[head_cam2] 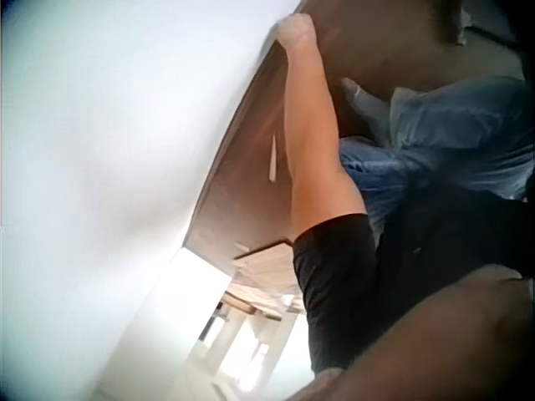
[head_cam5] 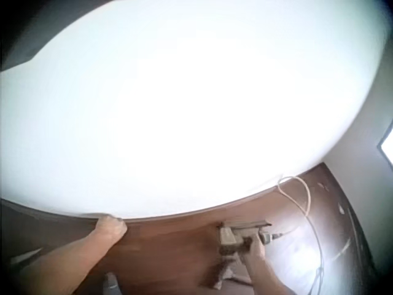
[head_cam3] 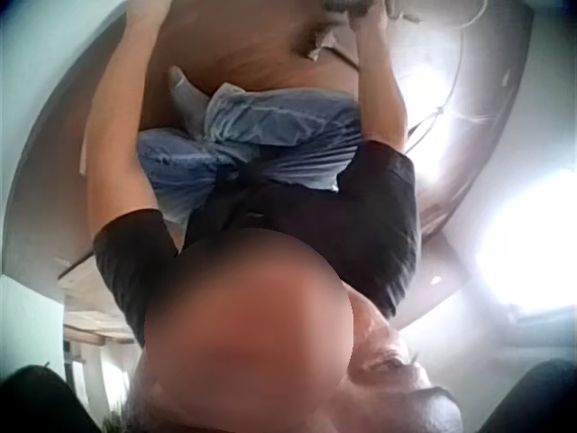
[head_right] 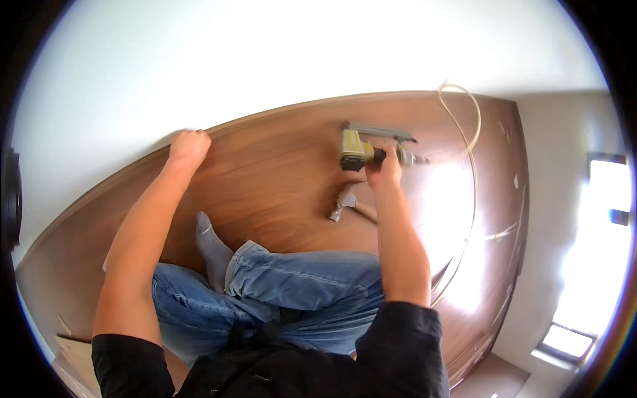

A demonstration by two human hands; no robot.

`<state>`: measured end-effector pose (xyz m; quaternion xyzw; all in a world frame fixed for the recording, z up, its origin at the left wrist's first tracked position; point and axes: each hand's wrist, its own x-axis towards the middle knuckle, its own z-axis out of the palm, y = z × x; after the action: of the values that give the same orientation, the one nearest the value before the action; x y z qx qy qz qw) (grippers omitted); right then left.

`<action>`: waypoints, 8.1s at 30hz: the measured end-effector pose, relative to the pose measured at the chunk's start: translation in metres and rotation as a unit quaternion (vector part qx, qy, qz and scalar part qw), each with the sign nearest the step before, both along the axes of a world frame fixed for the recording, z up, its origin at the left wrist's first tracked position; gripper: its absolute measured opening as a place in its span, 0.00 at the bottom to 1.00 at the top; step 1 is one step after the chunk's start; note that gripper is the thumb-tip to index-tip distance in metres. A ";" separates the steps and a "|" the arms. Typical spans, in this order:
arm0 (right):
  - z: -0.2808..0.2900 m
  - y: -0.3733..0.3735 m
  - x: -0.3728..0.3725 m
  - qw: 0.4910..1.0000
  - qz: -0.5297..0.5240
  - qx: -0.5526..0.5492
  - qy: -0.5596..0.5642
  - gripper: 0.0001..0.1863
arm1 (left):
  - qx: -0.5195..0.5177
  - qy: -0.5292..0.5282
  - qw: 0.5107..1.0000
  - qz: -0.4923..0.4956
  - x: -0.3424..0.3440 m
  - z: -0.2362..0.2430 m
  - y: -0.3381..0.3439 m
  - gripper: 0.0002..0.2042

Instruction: The person installs baseboard trim along the floor using a hammer and a pneumatic nail gun, aligning the trim pieces against the wall and securing them in place.

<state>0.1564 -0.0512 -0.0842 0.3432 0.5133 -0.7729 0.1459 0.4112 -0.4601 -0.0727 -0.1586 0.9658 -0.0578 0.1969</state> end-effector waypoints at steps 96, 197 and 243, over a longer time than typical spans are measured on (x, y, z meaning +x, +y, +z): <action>-0.048 -0.206 0.239 0.758 0.409 0.127 0.491 0.32 | 0.075 0.163 0.984 -0.009 0.006 -0.020 -0.001 0.08; 0.042 -0.550 0.594 0.058 0.729 0.454 0.510 0.20 | 0.130 0.386 0.801 0.438 0.539 -0.065 -0.361 0.22; -0.025 -0.623 0.619 0.154 0.679 0.381 0.609 0.25 | 0.179 0.525 0.645 0.526 0.581 -0.069 -0.396 0.30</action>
<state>0.7750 -0.6743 -0.1095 -0.7106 0.6950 -0.0336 0.1039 0.9919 -0.8563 -0.1413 -0.6057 0.6531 0.3220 -0.3208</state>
